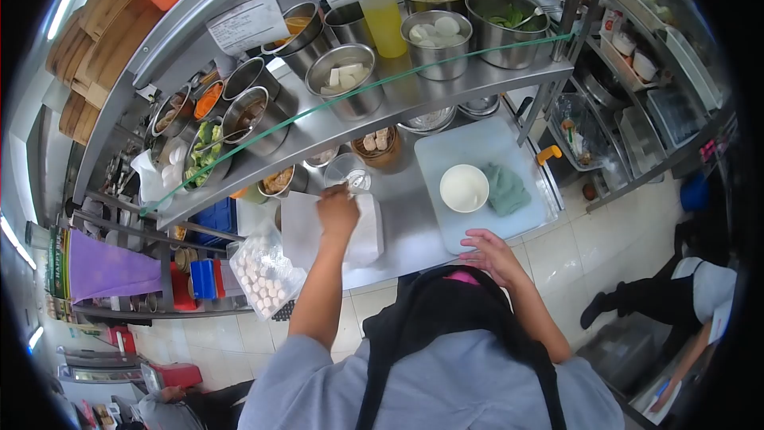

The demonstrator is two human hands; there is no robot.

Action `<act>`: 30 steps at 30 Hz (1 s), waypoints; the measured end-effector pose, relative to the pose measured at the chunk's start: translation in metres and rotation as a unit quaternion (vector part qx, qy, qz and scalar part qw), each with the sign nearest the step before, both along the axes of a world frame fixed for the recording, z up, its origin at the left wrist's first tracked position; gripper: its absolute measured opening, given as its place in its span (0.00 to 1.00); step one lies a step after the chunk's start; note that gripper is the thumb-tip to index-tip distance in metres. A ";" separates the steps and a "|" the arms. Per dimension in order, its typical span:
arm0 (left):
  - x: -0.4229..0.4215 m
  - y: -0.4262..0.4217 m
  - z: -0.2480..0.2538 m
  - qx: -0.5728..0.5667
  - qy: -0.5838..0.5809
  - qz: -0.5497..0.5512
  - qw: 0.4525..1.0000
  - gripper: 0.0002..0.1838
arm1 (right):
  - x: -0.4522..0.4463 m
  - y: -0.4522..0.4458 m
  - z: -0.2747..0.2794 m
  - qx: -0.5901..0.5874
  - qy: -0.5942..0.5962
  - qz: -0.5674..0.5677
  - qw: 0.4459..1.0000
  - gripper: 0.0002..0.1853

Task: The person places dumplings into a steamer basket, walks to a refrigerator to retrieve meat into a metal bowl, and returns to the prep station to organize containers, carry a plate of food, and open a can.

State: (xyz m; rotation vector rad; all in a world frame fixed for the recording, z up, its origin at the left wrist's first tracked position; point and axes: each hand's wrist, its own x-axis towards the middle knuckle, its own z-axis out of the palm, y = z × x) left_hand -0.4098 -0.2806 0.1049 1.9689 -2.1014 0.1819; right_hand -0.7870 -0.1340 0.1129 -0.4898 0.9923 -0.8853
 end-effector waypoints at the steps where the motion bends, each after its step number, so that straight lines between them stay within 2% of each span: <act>1: 0.018 0.016 0.012 -0.075 0.010 -0.001 0.997 0.24 | -0.004 0.001 -0.006 0.004 -0.003 0.002 1.000 0.20; 3: 0.047 0.042 0.048 -0.181 -0.117 0.132 0.968 0.24 | -0.010 0.004 -0.024 0.008 0.016 0.040 0.999 0.20; 5: 0.095 0.062 0.045 -0.182 -0.131 0.218 0.950 0.22 | -0.006 0.000 -0.031 0.006 0.017 0.070 0.997 0.20; 6: 0.125 0.068 0.039 -0.180 -0.134 0.223 0.949 0.22 | -0.003 -0.004 -0.033 0.000 0.020 0.095 0.995 0.21; 7: 0.155 0.072 0.030 0.004 0.033 0.230 0.973 0.20 | 0.002 -0.010 -0.036 0.001 0.018 0.100 0.995 0.21; 8: 0.170 0.079 0.025 0.184 0.200 0.224 0.936 0.19 | 0.010 -0.018 -0.038 0.001 0.023 0.130 0.991 0.21; 9: 0.169 0.089 0.023 0.182 0.198 0.228 0.936 0.19 | 0.018 -0.025 -0.041 -0.001 0.028 0.159 0.987 0.22; 11: 0.159 0.106 0.018 0.180 0.291 0.102 0.934 0.14 | 0.037 -0.038 -0.054 -0.015 0.056 0.189 0.980 0.25; 12: 0.141 0.114 0.029 0.231 0.369 0.178 0.882 0.13 | 0.046 -0.046 -0.060 -0.028 0.086 0.216 0.972 0.28; 13: 0.120 0.123 0.037 0.228 0.436 0.217 0.844 0.13 | 0.054 -0.051 -0.066 -0.032 0.087 0.220 0.971 0.28; 15: 0.083 0.144 0.039 0.223 0.533 0.257 0.775 0.15 | 0.069 -0.055 -0.077 -0.069 0.183 0.232 0.953 0.38; 16: 0.066 0.150 0.037 0.223 0.566 0.257 0.751 0.16 | 0.075 -0.054 -0.088 -0.091 0.220 0.236 0.942 0.45; 17: 0.035 0.158 0.052 0.213 0.564 0.280 0.747 0.20 | 0.077 -0.056 -0.095 -0.114 0.269 0.256 0.922 0.44; 18: 0.038 0.166 0.021 0.250 0.592 0.261 0.720 0.26 | 0.078 -0.055 -0.103 -0.145 0.304 0.258 0.905 0.45; 19: 0.010 0.172 0.049 0.308 0.593 0.249 0.701 0.34 | 0.078 -0.053 -0.112 -0.174 0.338 0.260 0.887 0.46; 20: -0.001 0.178 0.068 0.336 0.581 0.234 0.704 0.35 | 0.078 -0.050 -0.122 -0.184 0.338 0.265 0.884 0.46; 22: 0.002 0.182 0.082 0.361 0.569 0.221 0.705 0.37 | 0.072 -0.045 -0.137 -0.278 0.382 0.192 0.860 0.46; 24: 0.030 0.181 0.095 0.319 0.483 0.298 0.759 0.39 | 0.061 -0.045 -0.130 -0.260 0.370 0.206 0.867 0.46; 25: 0.043 0.179 0.096 0.271 0.483 0.307 0.774 0.36 | 0.055 -0.043 -0.125 -0.238 0.359 0.216 0.876 0.46; 27: 0.072 0.161 0.098 0.245 0.445 0.286 0.812 0.30 | 0.047 -0.038 -0.105 -0.227 0.358 0.225 0.877 0.46; 29: 0.118 0.128 0.063 0.135 0.387 0.203 0.889 0.24 | 0.047 -0.032 -0.099 -0.215 0.358 0.229 0.879 0.46; 30: 0.138 0.107 0.048 0.119 0.384 0.180 0.898 0.22 | 0.047 -0.026 -0.098 -0.191 0.339 0.227 0.893 0.45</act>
